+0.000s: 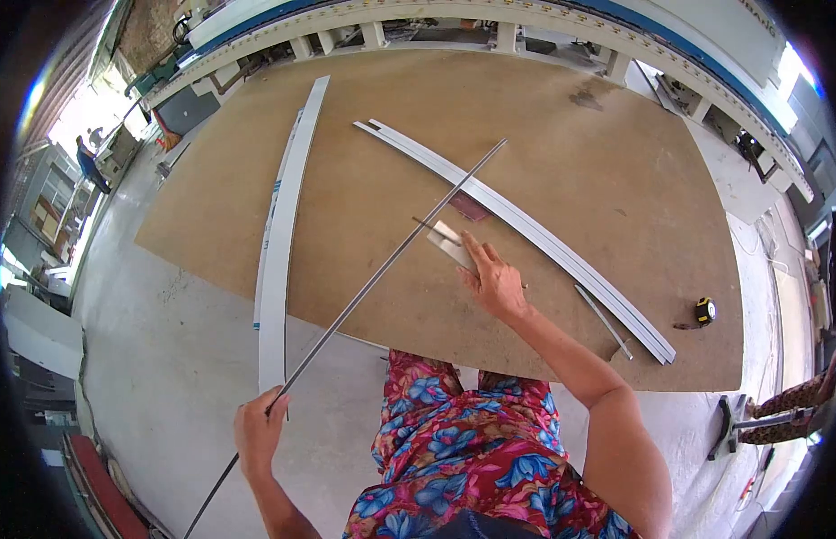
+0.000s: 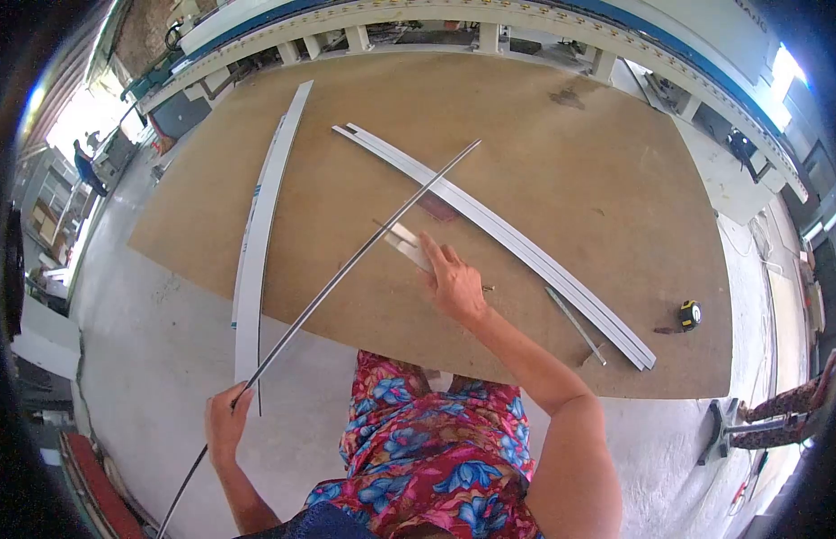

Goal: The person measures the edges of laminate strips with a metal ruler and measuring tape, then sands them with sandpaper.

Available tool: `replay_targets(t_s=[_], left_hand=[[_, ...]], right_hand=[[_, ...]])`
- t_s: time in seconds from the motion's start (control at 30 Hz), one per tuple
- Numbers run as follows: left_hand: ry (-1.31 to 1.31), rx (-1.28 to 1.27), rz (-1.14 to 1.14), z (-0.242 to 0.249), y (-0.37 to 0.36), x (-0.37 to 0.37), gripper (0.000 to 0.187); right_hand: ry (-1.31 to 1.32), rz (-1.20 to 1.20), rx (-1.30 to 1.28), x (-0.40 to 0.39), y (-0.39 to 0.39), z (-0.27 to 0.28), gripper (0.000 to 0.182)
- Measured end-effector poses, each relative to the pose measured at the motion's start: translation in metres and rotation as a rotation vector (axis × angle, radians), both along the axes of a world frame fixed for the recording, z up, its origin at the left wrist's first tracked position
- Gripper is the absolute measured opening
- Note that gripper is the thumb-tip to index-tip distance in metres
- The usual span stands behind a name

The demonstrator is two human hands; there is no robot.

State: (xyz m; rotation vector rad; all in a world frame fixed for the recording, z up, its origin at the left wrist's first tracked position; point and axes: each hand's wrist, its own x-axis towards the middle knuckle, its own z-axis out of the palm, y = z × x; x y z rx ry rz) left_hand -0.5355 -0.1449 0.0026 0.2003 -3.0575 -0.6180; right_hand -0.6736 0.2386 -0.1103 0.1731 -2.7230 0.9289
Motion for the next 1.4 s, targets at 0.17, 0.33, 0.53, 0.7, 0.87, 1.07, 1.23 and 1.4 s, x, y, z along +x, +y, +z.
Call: replay_targets(t_s=[0.17, 0.33, 0.53, 0.7, 0.87, 1.07, 1.23, 1.4], left_hand=[[-0.024, -0.042, 0.049, 0.023, -0.004, 0.006, 0.025], [-0.025, 0.001, 0.054, 0.016, -0.009, 0.009, 0.022], [-0.095, 0.012, 0.031, 0.014, -0.018, 0.007, 0.022], [-0.125, 0.059, 0.038, 0.008, -0.023, 0.006, 0.021], [-0.164, 0.067, 0.066, 0.010, -0.020, 0.006, 0.019], [-0.175, 0.102, 0.081, 0.011, -0.019, 0.011, 0.019], [-0.163, 0.116, 0.050, 0.006, -0.025, 0.013, 0.019], [-0.199, 0.130, 0.094, 0.008, -0.020, 0.012, 0.019]], right_hand=[[0.155, 0.147, 0.148, -0.027, 0.008, -0.018, 0.063], [0.229, 0.179, 0.202, -0.039, 0.009, -0.019, 0.065], [0.286, 0.187, 0.288, -0.043, 0.013, -0.017, 0.061], [0.336, 0.210, 0.325, -0.056, 0.015, -0.013, 0.057], [0.336, 0.279, 0.330, -0.056, 0.008, -0.006, 0.057], [0.309, 0.091, 0.394, -0.091, 0.038, -0.028, 0.063], [0.270, -0.073, 0.438, -0.130, 0.071, -0.042, 0.056], [0.166, -0.244, 0.477, -0.167, 0.100, -0.050, 0.045]])
